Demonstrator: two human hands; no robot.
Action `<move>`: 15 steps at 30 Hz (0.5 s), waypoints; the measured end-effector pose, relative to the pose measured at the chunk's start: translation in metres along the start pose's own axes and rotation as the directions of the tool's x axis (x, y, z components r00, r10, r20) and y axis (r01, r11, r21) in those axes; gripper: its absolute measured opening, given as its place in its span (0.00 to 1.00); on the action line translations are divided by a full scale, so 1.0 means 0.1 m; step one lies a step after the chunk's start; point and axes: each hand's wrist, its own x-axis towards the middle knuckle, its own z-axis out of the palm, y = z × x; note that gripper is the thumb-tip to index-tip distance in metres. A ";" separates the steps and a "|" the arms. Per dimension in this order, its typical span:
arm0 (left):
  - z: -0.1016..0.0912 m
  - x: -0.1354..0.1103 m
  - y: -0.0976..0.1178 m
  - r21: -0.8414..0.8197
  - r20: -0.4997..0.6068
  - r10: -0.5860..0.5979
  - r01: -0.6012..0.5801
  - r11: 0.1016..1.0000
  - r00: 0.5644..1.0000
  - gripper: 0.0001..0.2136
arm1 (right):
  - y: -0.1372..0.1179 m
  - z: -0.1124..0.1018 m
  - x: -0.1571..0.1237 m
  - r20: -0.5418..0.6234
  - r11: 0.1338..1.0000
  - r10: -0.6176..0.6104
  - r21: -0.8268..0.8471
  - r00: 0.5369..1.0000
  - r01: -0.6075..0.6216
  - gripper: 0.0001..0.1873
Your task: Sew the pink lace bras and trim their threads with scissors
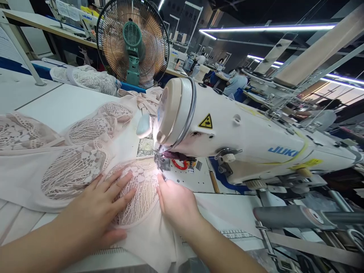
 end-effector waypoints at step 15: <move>-0.04 0.12 -0.19 -0.036 0.043 0.035 -0.033 0.999 0.998 0.33 | 0.11 0.00 -0.06 0.063 0.999 -0.037 -0.003 0.997 0.037 0.31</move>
